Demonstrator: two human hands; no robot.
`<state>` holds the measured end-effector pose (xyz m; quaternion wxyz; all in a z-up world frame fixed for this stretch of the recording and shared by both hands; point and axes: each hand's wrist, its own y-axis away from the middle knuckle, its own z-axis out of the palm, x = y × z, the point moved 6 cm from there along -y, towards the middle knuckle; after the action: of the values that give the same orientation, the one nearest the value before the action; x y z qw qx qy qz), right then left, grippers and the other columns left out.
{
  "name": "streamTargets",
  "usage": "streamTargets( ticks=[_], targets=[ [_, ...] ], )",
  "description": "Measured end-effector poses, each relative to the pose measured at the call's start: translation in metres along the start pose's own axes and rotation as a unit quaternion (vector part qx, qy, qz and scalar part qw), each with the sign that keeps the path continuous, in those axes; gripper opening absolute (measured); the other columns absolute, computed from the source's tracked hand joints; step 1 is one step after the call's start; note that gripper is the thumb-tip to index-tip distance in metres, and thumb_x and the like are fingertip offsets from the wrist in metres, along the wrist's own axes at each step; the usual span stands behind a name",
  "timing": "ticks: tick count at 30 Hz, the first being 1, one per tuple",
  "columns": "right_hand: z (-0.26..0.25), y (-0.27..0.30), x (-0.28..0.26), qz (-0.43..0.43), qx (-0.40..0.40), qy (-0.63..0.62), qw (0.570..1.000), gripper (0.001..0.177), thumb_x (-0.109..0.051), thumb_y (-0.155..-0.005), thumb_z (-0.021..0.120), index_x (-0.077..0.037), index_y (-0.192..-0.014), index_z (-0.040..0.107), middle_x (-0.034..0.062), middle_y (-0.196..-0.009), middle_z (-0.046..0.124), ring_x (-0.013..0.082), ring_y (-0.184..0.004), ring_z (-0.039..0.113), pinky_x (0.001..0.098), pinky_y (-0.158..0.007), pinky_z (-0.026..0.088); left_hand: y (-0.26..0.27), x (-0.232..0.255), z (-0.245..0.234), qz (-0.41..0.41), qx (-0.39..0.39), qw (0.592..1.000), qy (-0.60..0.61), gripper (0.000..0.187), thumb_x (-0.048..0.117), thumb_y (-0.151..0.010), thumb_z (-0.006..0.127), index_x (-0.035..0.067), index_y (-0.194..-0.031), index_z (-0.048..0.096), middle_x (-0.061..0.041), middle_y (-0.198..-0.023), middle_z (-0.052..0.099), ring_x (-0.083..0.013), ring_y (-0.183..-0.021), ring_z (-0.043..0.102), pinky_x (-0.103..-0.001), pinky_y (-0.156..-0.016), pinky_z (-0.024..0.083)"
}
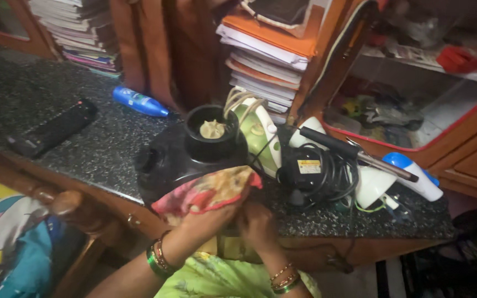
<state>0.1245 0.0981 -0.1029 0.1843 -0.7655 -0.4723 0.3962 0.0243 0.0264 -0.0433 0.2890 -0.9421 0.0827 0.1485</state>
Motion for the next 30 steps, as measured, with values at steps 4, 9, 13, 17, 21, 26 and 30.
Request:
streamTargets(
  ticks=[4,9,13,17,21,26,30],
  targets=[
    [0.0,0.005,-0.003,-0.051,0.032,0.003,0.998,0.007,-0.01,-0.082,0.069,-0.004,-0.083,0.067,0.0169,-0.084,0.07,0.0358,-0.077,0.07,0.0456,-0.072,0.058,0.014,-0.011,0.008,-0.015,0.065,0.995,0.07,0.055,0.016,-0.087,0.057,0.006,-0.14,0.054,-0.014,-0.142,0.056,-0.0281,-0.13,0.058,-0.039,-0.105,0.05],
    [-0.01,0.003,-0.016,-0.079,0.046,0.001,0.996,0.008,-0.01,-0.084,0.07,-0.003,-0.087,0.068,0.0142,-0.086,0.072,0.0332,-0.076,0.07,0.0434,-0.07,0.057,0.033,-0.039,-0.018,-0.096,0.161,0.942,0.278,0.049,0.012,-0.08,0.069,0.006,-0.129,0.062,-0.012,-0.124,0.066,-0.0295,-0.11,0.067,-0.041,-0.092,0.054],
    [-0.015,-0.005,-0.025,-0.045,0.002,-0.005,0.999,0.003,-0.008,-0.086,0.069,-0.005,-0.088,0.068,0.0108,-0.085,0.073,0.0307,-0.075,0.07,0.0414,-0.067,0.056,0.066,-0.063,-0.057,-0.132,0.258,0.911,0.293,0.036,0.011,-0.079,0.074,0.008,-0.114,0.066,-0.01,-0.105,0.069,-0.0238,-0.088,0.07,-0.035,-0.074,0.057],
    [-0.018,-0.012,-0.032,-0.05,-0.002,-0.006,0.999,0.003,-0.009,-0.088,0.069,-0.006,-0.087,0.066,0.0088,-0.086,0.073,0.0292,-0.077,0.071,0.0404,-0.069,0.056,0.115,-0.08,-0.026,-0.203,0.223,0.938,0.173,0.012,0.016,-0.076,0.076,0.021,-0.081,0.066,0.0,-0.073,0.066,-0.0198,-0.063,0.065,-0.036,-0.06,0.053],
    [-0.016,-0.012,-0.033,-0.037,-0.005,0.004,0.999,0.003,-0.009,-0.087,0.069,-0.008,-0.086,0.067,0.0078,-0.083,0.072,0.0297,-0.076,0.07,0.0414,-0.069,0.055,0.16,-0.082,0.072,-0.309,0.232,0.854,0.349,0.017,0.019,-0.086,0.071,0.01,-0.096,0.061,0.0,-0.078,0.068,-0.0146,-0.065,0.068,-0.031,-0.061,0.055],
    [-0.017,-0.011,-0.033,-0.043,-0.003,0.005,0.999,0.004,-0.01,-0.087,0.07,-0.008,-0.088,0.067,0.0078,-0.085,0.073,0.0289,-0.076,0.07,0.0405,-0.068,0.056,0.175,-0.078,0.095,-0.263,0.458,0.793,0.305,0.048,0.027,-0.094,0.069,0.005,-0.13,0.048,-0.008,-0.107,0.052,-0.0133,-0.079,0.056,-0.031,-0.077,0.05],
    [-0.017,-0.01,-0.032,-0.043,-0.016,0.004,0.999,0.004,-0.01,-0.088,0.07,-0.007,-0.088,0.067,0.0086,-0.084,0.073,0.0298,-0.075,0.069,0.0412,-0.068,0.055,0.195,-0.102,0.119,-0.432,0.38,0.759,0.306,0.05,0.023,-0.099,0.065,0.006,-0.142,0.044,-0.005,-0.106,0.051,-0.0183,-0.093,0.052,-0.032,-0.089,0.047]
  ],
)
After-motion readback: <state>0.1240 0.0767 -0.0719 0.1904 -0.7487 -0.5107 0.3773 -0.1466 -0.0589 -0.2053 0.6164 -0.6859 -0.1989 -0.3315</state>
